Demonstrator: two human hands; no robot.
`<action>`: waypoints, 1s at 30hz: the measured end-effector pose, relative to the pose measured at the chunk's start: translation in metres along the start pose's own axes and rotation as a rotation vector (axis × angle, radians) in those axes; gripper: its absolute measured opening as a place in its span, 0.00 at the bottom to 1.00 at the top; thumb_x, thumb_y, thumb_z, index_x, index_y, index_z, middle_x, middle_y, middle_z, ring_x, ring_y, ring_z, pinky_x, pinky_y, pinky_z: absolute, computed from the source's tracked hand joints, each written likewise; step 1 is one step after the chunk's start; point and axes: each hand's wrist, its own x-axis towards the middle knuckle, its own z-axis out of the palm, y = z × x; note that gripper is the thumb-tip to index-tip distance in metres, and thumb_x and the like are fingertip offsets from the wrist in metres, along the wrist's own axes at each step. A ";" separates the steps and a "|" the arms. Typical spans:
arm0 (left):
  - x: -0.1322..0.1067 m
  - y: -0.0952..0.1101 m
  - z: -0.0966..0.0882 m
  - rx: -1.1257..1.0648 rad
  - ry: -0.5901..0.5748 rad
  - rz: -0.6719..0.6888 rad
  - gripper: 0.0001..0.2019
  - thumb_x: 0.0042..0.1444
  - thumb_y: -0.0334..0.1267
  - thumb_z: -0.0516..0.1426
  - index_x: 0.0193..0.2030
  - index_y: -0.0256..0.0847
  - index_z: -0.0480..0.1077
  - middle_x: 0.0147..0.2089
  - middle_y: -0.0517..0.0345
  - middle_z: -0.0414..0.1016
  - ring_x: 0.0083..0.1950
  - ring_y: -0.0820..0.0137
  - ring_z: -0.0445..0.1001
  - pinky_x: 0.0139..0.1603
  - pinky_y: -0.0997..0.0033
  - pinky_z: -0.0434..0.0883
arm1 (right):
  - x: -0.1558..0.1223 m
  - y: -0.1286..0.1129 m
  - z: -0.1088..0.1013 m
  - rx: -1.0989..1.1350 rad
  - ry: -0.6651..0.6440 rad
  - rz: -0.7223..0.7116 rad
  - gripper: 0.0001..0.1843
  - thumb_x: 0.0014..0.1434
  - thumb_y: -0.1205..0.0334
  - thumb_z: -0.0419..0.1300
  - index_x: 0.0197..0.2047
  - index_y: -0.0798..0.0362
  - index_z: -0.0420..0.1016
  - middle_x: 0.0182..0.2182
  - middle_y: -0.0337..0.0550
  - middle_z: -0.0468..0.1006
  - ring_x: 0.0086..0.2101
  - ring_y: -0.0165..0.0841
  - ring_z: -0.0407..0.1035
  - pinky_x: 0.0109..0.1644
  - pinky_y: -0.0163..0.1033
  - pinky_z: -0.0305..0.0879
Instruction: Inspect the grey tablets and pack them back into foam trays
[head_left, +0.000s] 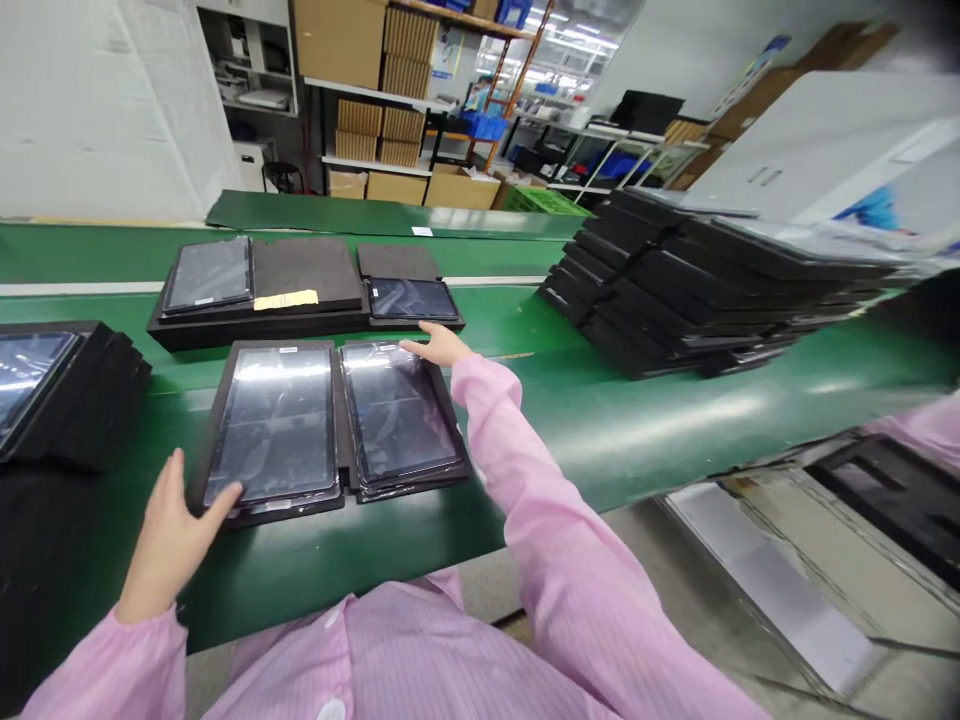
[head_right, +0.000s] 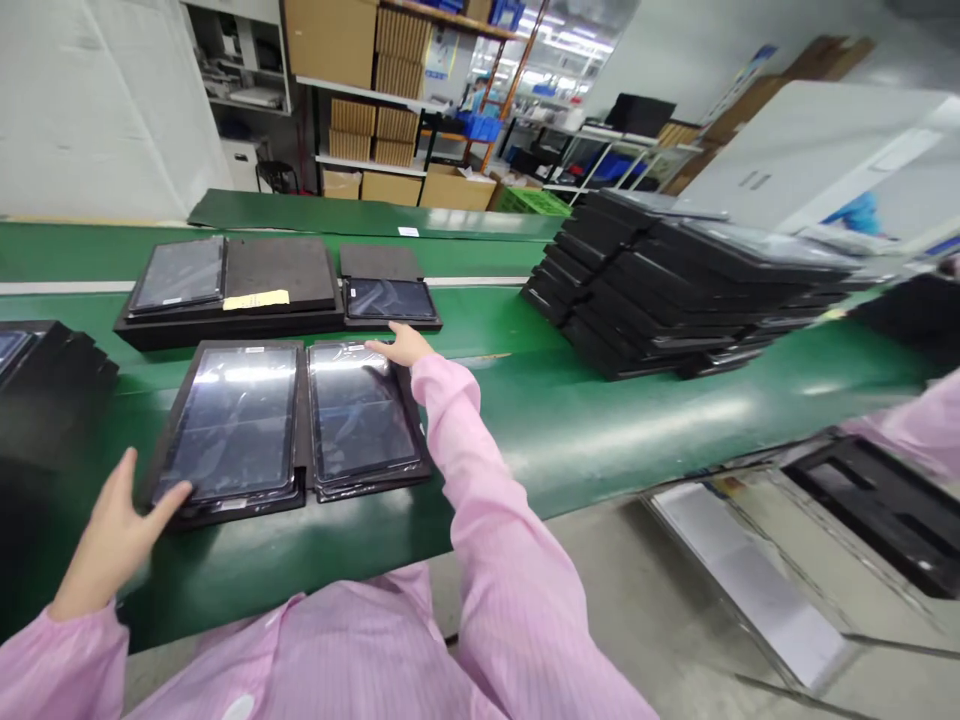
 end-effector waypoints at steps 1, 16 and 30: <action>-0.003 -0.007 0.005 0.014 -0.062 -0.009 0.52 0.56 0.65 0.54 0.76 0.32 0.41 0.77 0.35 0.46 0.77 0.47 0.48 0.75 0.43 0.51 | 0.009 0.012 -0.001 -0.005 -0.046 0.028 0.34 0.51 0.51 0.72 0.56 0.62 0.76 0.58 0.61 0.76 0.60 0.52 0.69 0.67 0.52 0.61; 0.064 -0.026 0.003 0.079 -0.212 0.294 0.36 0.54 0.55 0.57 0.69 0.44 0.62 0.71 0.49 0.59 0.73 0.51 0.57 0.73 0.48 0.57 | -0.043 0.100 -0.034 0.321 -0.727 0.380 0.24 0.36 0.45 0.75 0.27 0.57 0.81 0.24 0.44 0.81 0.27 0.38 0.76 0.35 0.39 0.72; 0.088 0.070 0.043 0.179 -0.116 0.421 0.42 0.59 0.61 0.49 0.73 0.35 0.52 0.69 0.41 0.63 0.66 0.49 0.67 0.68 0.47 0.64 | -0.226 0.179 -0.002 1.049 -0.174 0.542 0.23 0.41 0.46 0.73 0.31 0.56 0.78 0.24 0.41 0.81 0.23 0.32 0.75 0.28 0.34 0.68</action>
